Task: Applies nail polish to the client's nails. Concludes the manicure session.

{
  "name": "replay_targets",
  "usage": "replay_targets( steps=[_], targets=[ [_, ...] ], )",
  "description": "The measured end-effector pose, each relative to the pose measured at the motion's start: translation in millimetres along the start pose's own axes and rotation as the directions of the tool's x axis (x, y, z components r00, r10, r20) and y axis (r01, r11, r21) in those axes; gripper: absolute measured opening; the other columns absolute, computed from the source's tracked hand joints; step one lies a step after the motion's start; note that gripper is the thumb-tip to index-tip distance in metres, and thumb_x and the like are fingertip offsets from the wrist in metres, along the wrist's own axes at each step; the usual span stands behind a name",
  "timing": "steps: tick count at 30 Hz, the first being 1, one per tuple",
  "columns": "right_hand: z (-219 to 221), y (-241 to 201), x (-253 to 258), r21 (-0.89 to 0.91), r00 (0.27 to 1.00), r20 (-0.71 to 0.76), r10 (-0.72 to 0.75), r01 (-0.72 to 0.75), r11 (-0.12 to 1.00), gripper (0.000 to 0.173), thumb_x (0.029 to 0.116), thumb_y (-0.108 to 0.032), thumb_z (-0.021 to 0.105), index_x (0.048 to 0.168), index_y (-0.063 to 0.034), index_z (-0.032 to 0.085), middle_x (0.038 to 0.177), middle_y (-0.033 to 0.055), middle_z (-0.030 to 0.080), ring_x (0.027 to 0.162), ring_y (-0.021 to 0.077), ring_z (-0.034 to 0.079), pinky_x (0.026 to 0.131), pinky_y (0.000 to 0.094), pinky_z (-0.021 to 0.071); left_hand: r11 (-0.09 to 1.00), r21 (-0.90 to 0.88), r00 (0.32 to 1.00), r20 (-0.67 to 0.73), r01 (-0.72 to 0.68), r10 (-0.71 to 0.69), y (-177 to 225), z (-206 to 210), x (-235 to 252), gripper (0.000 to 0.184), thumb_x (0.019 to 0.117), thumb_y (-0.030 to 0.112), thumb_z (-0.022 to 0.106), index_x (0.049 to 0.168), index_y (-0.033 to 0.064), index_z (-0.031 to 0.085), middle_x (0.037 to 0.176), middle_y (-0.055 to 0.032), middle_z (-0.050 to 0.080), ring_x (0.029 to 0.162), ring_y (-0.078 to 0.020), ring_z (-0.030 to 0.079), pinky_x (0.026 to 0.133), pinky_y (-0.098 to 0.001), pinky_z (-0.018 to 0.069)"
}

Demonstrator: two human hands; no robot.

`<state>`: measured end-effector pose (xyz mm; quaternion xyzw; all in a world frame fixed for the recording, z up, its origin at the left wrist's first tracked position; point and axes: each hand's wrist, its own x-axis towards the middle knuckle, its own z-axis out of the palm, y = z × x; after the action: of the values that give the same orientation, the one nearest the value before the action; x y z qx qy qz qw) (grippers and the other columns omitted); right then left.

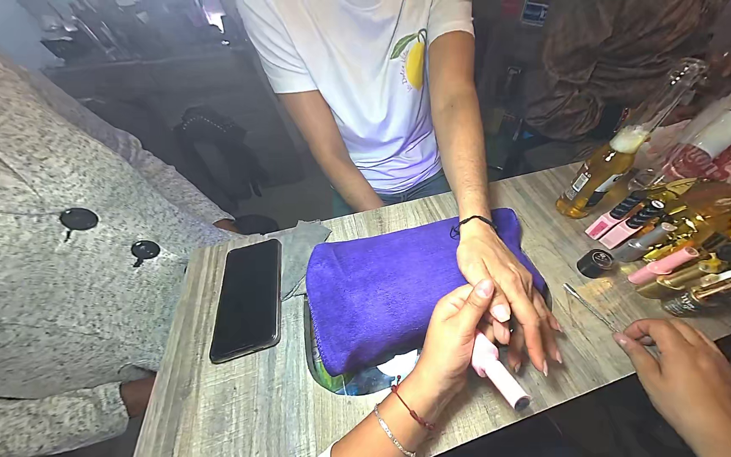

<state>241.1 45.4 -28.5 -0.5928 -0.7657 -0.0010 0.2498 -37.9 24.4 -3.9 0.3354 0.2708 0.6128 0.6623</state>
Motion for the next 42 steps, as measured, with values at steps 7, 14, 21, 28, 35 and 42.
replay_targets(
  steps=[7, 14, 21, 28, 35, 42],
  targets=[
    [-10.2, 1.9, 0.1, 0.105, 0.989, 0.072, 0.127, -0.134, 0.985, 0.025, 0.1025, -0.018, 0.055, 0.098, 0.0054, 0.063, 0.081, 0.0207, 0.062, 0.072, 0.0379, 0.063, 0.063, 0.0602, 0.0479, 1.000, 0.020, 1.000, 0.017, 0.004, -0.004, 0.0, -2.3, -1.1, 0.047, 0.1114, 0.034, 0.033, 0.083, 0.0089, 0.061, 0.058, -0.0017, 0.058, 0.046, -0.0035, 0.055, 0.047, -0.0164, 0.0487],
    [-14.3, -22.0, 12.8, 0.899, 0.960, 0.074, 0.270, -0.182, 0.399, 0.020, 0.1009, -0.025, 0.063, 0.120, -0.0206, 0.067, 0.080, -0.0131, 0.063, 0.054, -0.0070, 0.048, 0.046, 0.0064, 0.0368, 1.000, 0.017, 0.999, 0.034, -0.019, 0.018, -1.6, -4.4, -1.0, 0.049, 0.1118, 0.036, 0.030, 0.085, 0.0095, 0.061, 0.058, -0.0023, 0.059, 0.047, -0.0037, 0.057, 0.047, -0.0160, 0.0489],
    [-19.7, -36.6, 28.9, 0.955, 0.990, -0.026, 0.142, -0.017, 0.297, 0.012, 0.1057, -0.032, 0.058, 0.106, -0.0256, 0.068, 0.092, -0.0114, 0.066, 0.063, -0.0044, 0.058, 0.052, 0.0082, 0.0477, 0.999, 0.020, 0.999, 0.025, -0.030, 0.030, -1.5, -3.2, -1.9, 0.050, 0.1119, 0.038, 0.029, 0.085, 0.0103, 0.061, 0.057, -0.0021, 0.058, 0.046, -0.0041, 0.056, 0.046, -0.0163, 0.0487],
    [-10.0, -14.3, 16.1, 0.594, 0.999, -0.017, 0.042, -0.023, 0.804, 0.024, 0.1069, -0.041, 0.050, 0.098, -0.0213, 0.059, 0.078, -0.0143, 0.057, 0.060, -0.0072, 0.049, 0.053, 0.0102, 0.0392, 0.998, 0.055, 1.000, 0.013, -0.020, 0.020, -1.8, -2.9, -2.8, 0.050, 0.1122, 0.036, 0.025, 0.087, 0.0101, 0.060, 0.058, -0.0019, 0.057, 0.045, -0.0040, 0.054, 0.044, -0.0163, 0.0469],
    [-7.7, -8.1, 11.1, 0.253, 0.998, -0.057, -0.015, 0.029, 0.967, 0.032, 0.0969, -0.038, 0.062, 0.097, -0.0068, 0.071, 0.076, -0.0039, 0.059, 0.063, 0.0005, 0.049, 0.057, 0.0199, 0.0410, 0.997, 0.073, 1.000, 0.008, -0.031, 0.030, -2.7, -2.1, -2.5, 0.050, 0.1125, 0.037, 0.027, 0.085, 0.0103, 0.060, 0.058, -0.0012, 0.055, 0.044, -0.0042, 0.053, 0.044, -0.0166, 0.0468],
    [6.6, -1.5, 13.9, 0.205, 0.997, -0.080, -0.011, 0.028, 0.978, 0.026, 0.0931, -0.029, 0.065, 0.092, -0.0043, 0.071, 0.071, -0.0026, 0.052, 0.060, 0.0049, 0.043, 0.054, 0.0236, 0.0349, 1.000, 0.019, 1.000, 0.001, -0.016, 0.016, -1.8, -1.9, -2.1, 0.051, 0.1128, 0.035, 0.026, 0.086, 0.0088, 0.059, 0.057, -0.0021, 0.055, 0.043, -0.0052, 0.054, 0.044, -0.0176, 0.0491]
  ],
)
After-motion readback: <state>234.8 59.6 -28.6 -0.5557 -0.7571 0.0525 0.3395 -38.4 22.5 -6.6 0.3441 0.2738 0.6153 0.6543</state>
